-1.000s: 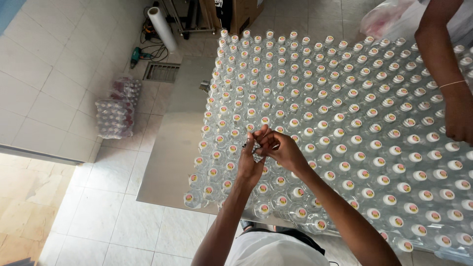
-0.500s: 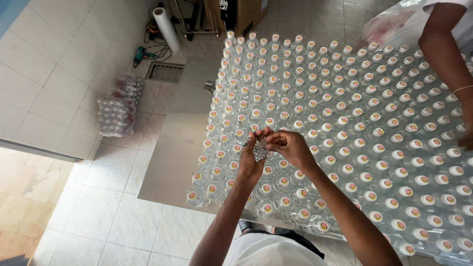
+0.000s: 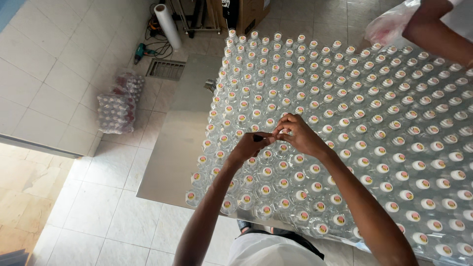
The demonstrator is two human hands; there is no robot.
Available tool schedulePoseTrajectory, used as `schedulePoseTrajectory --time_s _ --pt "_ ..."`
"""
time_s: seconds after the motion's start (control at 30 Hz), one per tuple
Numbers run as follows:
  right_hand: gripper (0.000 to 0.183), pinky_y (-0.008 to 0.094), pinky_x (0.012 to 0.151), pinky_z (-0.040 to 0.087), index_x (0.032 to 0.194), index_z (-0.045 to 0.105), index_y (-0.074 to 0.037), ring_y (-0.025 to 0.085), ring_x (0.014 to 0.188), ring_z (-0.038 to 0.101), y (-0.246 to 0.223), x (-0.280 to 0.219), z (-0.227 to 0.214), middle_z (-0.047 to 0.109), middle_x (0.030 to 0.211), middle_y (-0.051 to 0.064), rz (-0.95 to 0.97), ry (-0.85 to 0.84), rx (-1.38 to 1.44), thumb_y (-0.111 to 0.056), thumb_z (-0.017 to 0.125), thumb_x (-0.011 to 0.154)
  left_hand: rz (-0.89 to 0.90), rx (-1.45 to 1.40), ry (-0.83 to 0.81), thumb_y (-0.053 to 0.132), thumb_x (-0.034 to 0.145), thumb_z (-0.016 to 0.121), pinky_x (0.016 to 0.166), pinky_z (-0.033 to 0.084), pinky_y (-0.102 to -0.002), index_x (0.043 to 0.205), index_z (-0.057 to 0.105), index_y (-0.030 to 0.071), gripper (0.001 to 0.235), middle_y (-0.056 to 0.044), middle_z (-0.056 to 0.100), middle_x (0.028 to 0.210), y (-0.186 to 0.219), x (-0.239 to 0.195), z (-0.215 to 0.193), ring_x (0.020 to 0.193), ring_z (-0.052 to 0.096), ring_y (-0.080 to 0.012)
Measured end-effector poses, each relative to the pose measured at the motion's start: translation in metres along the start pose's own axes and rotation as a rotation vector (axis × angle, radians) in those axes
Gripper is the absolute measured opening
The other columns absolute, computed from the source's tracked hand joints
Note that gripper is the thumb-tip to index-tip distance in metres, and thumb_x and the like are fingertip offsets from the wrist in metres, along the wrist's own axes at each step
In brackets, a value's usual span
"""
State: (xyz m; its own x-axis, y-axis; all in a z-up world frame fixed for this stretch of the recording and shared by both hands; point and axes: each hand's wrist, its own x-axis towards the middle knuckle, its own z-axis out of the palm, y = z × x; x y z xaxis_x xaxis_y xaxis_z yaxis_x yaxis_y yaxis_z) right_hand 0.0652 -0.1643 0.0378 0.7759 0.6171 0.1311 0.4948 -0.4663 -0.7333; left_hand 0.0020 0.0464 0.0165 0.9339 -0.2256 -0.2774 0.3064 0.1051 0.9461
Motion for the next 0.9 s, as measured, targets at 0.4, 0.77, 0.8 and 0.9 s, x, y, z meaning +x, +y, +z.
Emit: schedulePoseTrajectory --time_s 0.4,0.77,0.8,0.9 --pt "0.009 0.048 0.102 0.046 0.096 0.07 -0.014 0.035 0.117 0.056 0.029 0.014 -0.004 0.062 0.117 0.007 0.068 -0.168 -0.068 -0.022 0.072 0.093 -0.048 0.488 0.112 0.045 0.082 0.08 0.077 0.052 -0.036 0.103 0.08 0.03 0.026 -0.002 0.061 0.069 -0.042 0.068 -0.026 0.071 0.063 -0.02" --pt "0.003 0.044 0.1 0.038 0.092 0.067 -0.021 0.022 0.112 0.051 0.056 0.025 0.011 0.059 0.109 -0.002 0.043 -0.226 -0.412 -0.022 0.069 0.093 -0.003 0.92 0.092 0.032 0.094 0.066 0.078 0.058 -0.045 0.106 0.078 0.022 0.019 -0.007 0.067 0.068 -0.027 0.084 -0.019 0.076 0.072 -0.0303" --pt "0.003 0.045 0.102 0.037 0.092 0.066 -0.02 0.022 0.113 0.051 0.054 0.025 0.01 0.06 0.109 -0.002 0.029 -0.226 -0.428 -0.022 0.069 0.093 0.002 0.905 0.092 0.029 0.095 0.065 0.082 0.058 -0.048 0.106 0.077 0.022 0.018 -0.008 0.068 0.069 -0.024 0.082 -0.018 0.079 0.073 -0.0324" --pt "0.005 0.047 0.105 0.036 0.092 0.064 -0.021 0.022 0.117 0.05 0.045 0.028 0.005 0.059 0.113 -0.003 -0.005 -0.194 -0.473 -0.024 0.069 0.092 0.004 0.906 0.104 0.031 0.095 0.065 0.083 0.057 -0.051 0.105 0.077 0.024 0.018 -0.012 0.07 0.075 -0.022 0.083 -0.02 0.086 0.072 -0.0384"
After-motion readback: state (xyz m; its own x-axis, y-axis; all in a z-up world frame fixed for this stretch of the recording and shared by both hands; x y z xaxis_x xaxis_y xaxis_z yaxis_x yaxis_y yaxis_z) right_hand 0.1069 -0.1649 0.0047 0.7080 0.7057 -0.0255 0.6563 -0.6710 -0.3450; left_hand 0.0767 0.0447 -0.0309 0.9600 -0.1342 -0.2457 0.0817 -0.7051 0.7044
